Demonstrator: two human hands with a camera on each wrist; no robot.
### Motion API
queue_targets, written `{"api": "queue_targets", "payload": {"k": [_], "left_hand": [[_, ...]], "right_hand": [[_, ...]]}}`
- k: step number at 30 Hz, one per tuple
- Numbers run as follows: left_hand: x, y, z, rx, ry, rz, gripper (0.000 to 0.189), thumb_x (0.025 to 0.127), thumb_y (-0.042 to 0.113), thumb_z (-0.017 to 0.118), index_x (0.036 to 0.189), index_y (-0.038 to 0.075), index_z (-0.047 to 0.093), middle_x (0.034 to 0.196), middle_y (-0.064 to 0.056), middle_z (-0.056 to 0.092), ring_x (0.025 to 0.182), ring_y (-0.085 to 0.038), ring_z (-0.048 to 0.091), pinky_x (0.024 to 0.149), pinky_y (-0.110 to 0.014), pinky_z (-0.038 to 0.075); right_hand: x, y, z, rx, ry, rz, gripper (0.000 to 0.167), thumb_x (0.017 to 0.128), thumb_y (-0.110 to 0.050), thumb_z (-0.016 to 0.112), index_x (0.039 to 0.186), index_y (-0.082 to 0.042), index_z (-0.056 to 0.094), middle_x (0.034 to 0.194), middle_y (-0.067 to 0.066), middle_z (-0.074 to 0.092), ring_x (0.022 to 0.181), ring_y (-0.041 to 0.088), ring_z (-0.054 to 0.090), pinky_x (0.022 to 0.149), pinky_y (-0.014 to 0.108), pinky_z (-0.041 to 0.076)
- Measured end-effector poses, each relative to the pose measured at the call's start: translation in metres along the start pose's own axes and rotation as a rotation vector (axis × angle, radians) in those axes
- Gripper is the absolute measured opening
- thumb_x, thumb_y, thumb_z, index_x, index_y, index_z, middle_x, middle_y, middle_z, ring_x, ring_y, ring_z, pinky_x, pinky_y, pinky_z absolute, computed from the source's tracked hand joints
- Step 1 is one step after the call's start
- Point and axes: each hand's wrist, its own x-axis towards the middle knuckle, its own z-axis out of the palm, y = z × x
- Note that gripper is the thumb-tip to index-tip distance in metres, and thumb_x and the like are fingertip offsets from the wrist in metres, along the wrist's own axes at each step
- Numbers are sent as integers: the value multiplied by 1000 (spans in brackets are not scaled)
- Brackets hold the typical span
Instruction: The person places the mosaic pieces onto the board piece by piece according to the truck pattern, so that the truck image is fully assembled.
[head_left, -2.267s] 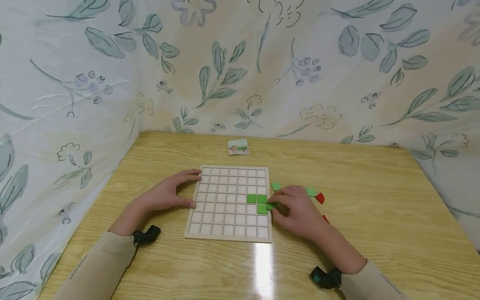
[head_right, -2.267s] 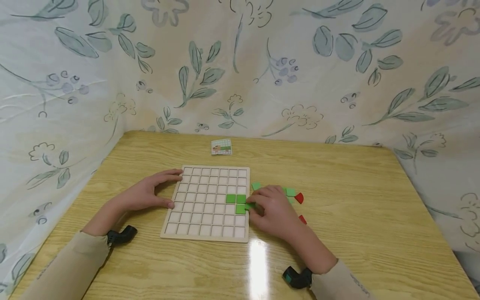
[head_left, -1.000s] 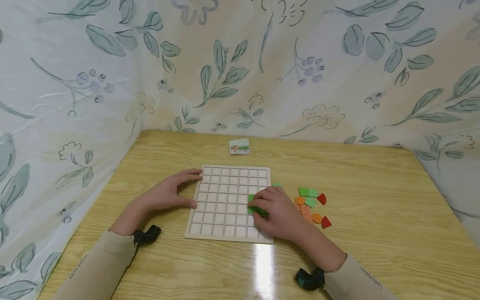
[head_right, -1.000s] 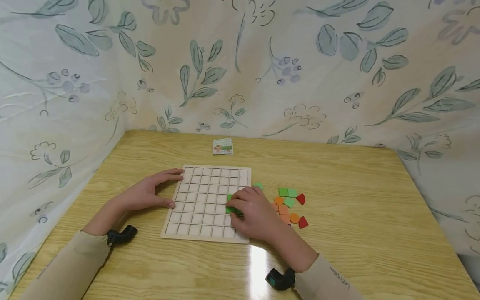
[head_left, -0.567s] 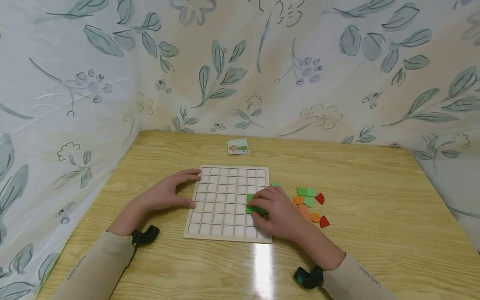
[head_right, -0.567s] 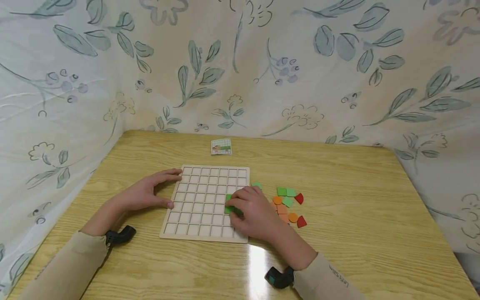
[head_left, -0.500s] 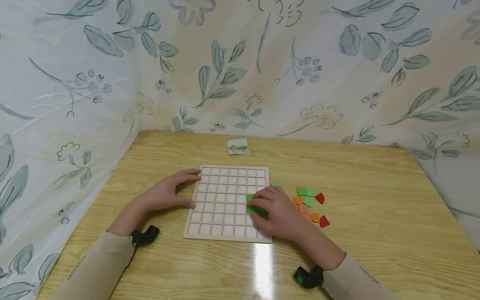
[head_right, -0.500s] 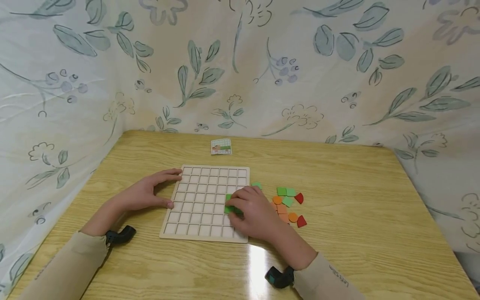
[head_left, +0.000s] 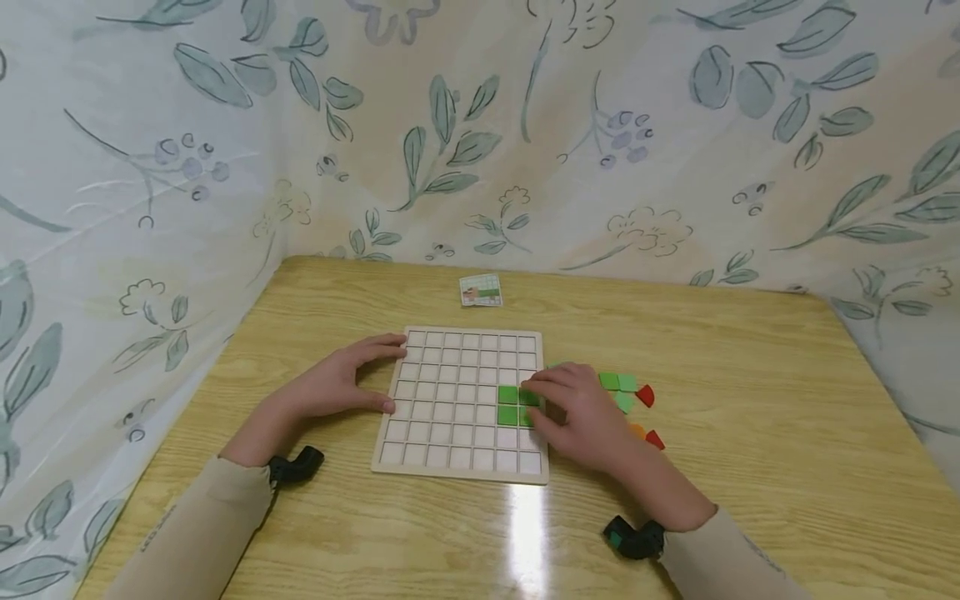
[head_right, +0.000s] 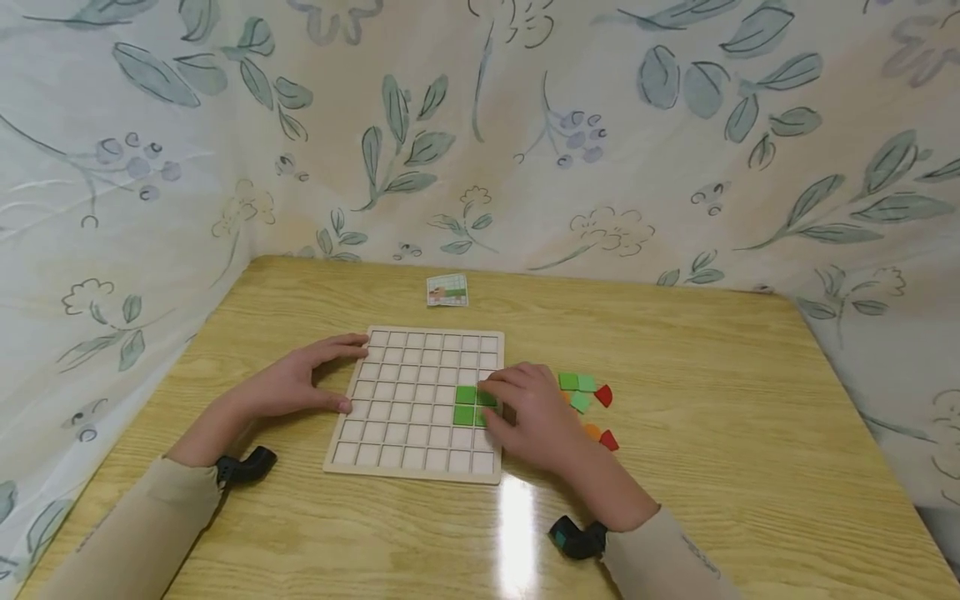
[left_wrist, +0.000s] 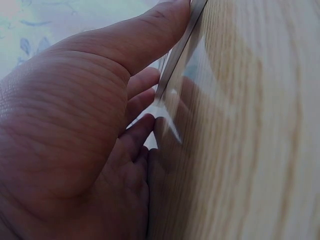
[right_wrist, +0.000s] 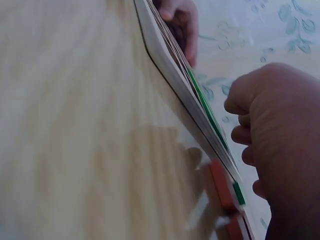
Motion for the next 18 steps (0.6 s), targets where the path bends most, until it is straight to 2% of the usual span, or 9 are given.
{"api": "queue_targets", "payload": {"k": [5, 12, 18], "left_hand": [[1, 0, 1, 14, 6, 6, 90, 85, 39, 97, 161, 14, 56, 176, 0, 35, 164, -32, 25, 128, -60, 24], [1, 0, 2, 8, 10, 1, 89, 85, 38, 97, 161, 14, 56, 176, 0, 35, 164, -31, 24, 128, -60, 24], [0, 0, 2, 0, 6, -1, 91, 85, 40, 96, 162, 15, 55, 177, 3, 34, 165, -30, 23, 129, -60, 24]], "right_hand": [[-5, 8, -13, -18, -8, 62, 35, 91, -12, 84, 125, -2, 81, 122, 9, 78, 116, 32, 68, 104, 58, 48], [-16, 29, -32, -36, 38, 78, 27, 91, -5, 81, 118, -2, 82, 117, 10, 78, 112, 34, 69, 98, 59, 48], [-26, 48, -46, -84, 50, 138, 26, 90, -2, 82, 116, -1, 83, 115, 11, 79, 110, 36, 69, 97, 61, 49]]}}
